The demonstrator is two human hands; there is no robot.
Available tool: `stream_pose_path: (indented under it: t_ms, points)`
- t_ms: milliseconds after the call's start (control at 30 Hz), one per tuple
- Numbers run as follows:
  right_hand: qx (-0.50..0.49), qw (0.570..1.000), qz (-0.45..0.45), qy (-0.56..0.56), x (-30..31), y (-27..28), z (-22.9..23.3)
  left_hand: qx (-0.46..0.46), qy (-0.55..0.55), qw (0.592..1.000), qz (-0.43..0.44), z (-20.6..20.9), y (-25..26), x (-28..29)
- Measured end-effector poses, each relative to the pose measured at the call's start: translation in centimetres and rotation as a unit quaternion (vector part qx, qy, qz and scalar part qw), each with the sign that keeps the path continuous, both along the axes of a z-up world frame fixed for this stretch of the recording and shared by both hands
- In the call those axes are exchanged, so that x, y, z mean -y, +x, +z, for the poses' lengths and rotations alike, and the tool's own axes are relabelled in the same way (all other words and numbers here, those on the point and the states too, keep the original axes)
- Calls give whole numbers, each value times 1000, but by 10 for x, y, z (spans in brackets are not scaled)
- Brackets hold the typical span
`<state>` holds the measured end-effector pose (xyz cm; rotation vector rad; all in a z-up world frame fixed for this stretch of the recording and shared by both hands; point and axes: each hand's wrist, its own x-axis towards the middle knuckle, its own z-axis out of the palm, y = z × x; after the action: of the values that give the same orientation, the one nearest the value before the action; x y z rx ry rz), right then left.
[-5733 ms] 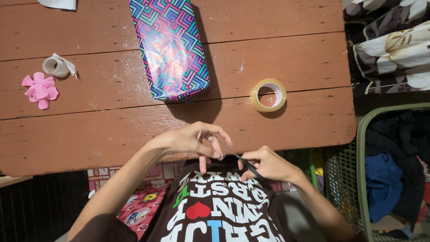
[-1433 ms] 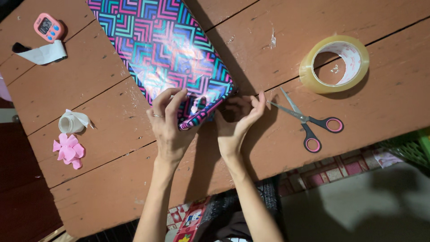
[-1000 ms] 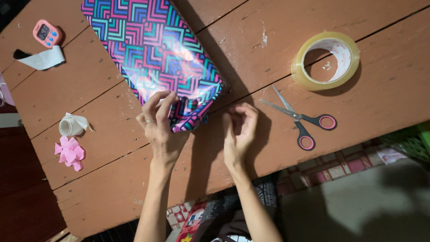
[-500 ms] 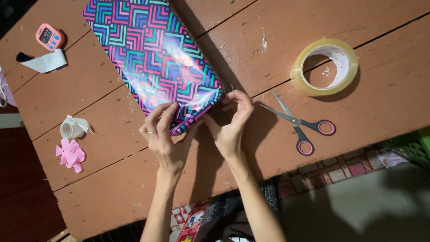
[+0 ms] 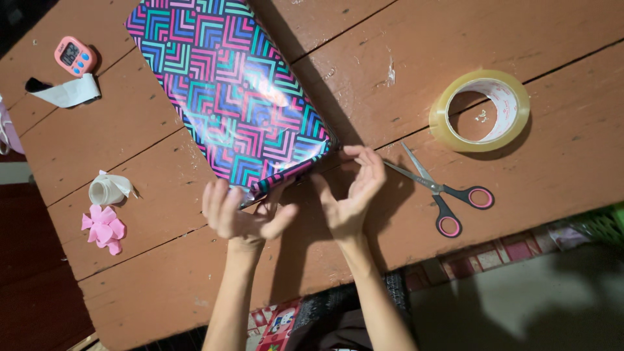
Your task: The person wraps a rectangular gift with patterned paper on a wooden table. They fold the paper edges, cut and apply clear tape with scissors, and smooth the seams to secure the package.
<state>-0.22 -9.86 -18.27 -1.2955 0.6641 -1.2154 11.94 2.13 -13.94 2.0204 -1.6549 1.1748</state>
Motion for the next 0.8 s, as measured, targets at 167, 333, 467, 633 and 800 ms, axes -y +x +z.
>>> stream_pose_path:
  t_ms: [167, 333, 467, 633, 800]
  points:
    - [-48, 999, 3, 21, -16, -10, -4, 195, 122, 970, 82, -6, 1, -1]
    - [-33, 995, 15, 92, -28, -14, -9, 98, 220, 965, 104, 16, -3, 15]
    - [-31, 995, 25, 86, -31, -13, -8, -79, 292, 950, 84, 40, -6, 34]
    - [-4, 983, 35, 180, -27, -18, -5, -246, 292, 923, 45, 58, -8, 46]
    - [14, 975, 74, 209, -19, -24, -3, -207, 314, 925, 56, 61, -7, 48]
